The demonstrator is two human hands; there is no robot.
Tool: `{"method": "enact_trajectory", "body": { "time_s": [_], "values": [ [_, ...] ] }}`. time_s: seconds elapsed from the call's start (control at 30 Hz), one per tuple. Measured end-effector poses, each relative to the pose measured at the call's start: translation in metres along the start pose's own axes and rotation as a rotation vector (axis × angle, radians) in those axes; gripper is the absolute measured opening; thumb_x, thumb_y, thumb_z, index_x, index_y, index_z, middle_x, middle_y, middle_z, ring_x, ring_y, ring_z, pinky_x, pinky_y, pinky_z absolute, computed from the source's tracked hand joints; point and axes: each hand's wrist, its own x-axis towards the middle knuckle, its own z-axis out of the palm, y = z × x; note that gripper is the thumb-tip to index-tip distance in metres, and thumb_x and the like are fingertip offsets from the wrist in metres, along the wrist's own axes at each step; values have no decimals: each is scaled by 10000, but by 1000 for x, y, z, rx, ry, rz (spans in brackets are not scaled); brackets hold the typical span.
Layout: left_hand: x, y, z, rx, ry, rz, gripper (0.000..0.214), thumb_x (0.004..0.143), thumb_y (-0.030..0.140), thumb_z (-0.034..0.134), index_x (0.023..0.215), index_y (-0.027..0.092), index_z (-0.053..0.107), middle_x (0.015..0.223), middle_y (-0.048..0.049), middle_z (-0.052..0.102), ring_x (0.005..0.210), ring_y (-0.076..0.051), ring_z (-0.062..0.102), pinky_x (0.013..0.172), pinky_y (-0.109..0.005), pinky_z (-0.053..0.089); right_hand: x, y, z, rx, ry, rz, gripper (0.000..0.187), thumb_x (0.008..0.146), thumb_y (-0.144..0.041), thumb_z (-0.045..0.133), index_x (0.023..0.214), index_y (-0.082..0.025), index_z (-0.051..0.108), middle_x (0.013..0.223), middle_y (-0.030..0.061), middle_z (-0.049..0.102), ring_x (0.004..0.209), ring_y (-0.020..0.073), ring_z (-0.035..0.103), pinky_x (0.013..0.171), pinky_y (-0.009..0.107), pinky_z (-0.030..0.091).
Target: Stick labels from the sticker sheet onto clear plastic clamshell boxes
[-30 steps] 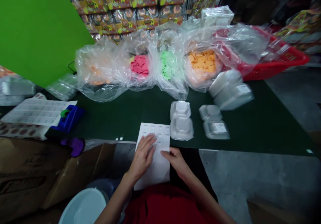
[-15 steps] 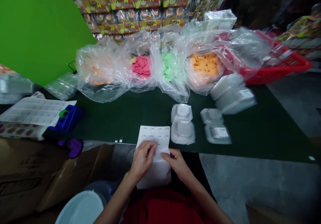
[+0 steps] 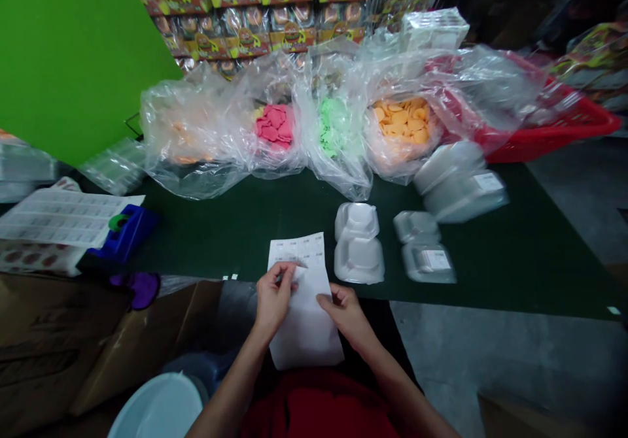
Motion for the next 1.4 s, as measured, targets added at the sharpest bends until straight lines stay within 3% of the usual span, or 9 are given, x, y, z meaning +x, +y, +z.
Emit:
{"method": "enact_trajectory", "body": {
  "time_s": [0.13, 0.23, 0.4, 0.47, 0.63, 0.8, 0.97, 1.13, 1.4],
  "values": [
    [12, -1, 9, -268, 245, -29, 364, 962, 524, 684, 909, 163, 688, 1050, -103, 781, 1000, -228, 765, 942, -414, 653, -16, -3, -15, -298, 138, -151, 390, 848, -498, 742, 1053, -171, 801, 744, 34, 727, 655, 212, 635, 648, 326, 504],
    [-4, 6, 13, -111, 303, 161, 268, 1035, 430, 611, 1007, 178, 699, 1184, -130, 770, 1182, -258, 730, 1067, -488, 600, -39, -16, -20, -416, 274, -239, 410, 899, -517, 727, 1142, -191, 786, 843, 73, 762, 753, 247, 687, 707, 358, 552],
    [-57, 10, 20, 205, 65, 704, 258, 1011, 138, 609, 1201, 268, 725, 1363, -105, 724, 1219, -247, 726, 1017, -411, 632, -55, -44, -7, -44, 175, -142, 402, 870, -608, 768, 878, -207, 751, 832, 55, 747, 753, 210, 670, 687, 310, 551],
    [-69, 14, 20, 199, -49, 774, 340, 990, 110, 633, 1269, 291, 707, 1424, -104, 691, 1259, -258, 706, 1025, -406, 627, -54, -50, -5, 79, 171, -139, 384, 817, -575, 821, 815, -208, 710, 760, 14, 698, 693, 178, 616, 667, 289, 526],
    [-60, 51, 9, 89, -161, 449, 404, 1017, 348, 660, 1410, 266, 622, 1400, -140, 663, 1288, -293, 659, 1079, -481, 577, -58, -56, -17, 17, 146, -218, 285, 859, -448, 799, 768, -206, 680, 744, -12, 638, 699, 155, 560, 672, 265, 473],
    [-35, 97, 8, 90, -396, 378, 102, 1004, 331, 690, 998, 239, 732, 1059, -70, 734, 1012, -223, 705, 915, -368, 576, -65, -70, -28, -23, 58, -287, 205, 915, -392, 762, 823, -211, 736, 818, -1, 688, 778, 164, 620, 747, 277, 498],
    [-7, 126, 34, 31, -224, 394, 175, 1014, 311, 642, 879, 211, 691, 927, -46, 714, 901, -198, 665, 864, -331, 526, -64, -86, -52, 73, 305, -334, 362, 865, -432, 810, 1174, -244, 804, 853, 22, 761, 798, 190, 671, 758, 322, 538],
    [23, 134, 64, -43, -191, 280, 170, 945, 349, 711, 873, 196, 732, 793, 0, 685, 732, -153, 594, 720, -277, 469, -61, -87, -86, 69, 516, -390, 321, 862, -452, 810, 1089, -225, 831, 796, 31, 750, 768, 182, 652, 729, 320, 514],
    [37, 120, 85, -103, -247, 177, 640, 869, 290, 780, 1471, 181, 591, 816, 10, 706, 728, -152, 617, 760, -287, 500, -47, -85, -86, 11, 535, -460, 219, 893, -404, 773, 1025, -237, 824, 856, 31, 774, 823, 195, 687, 815, 346, 542]
  ]
}}
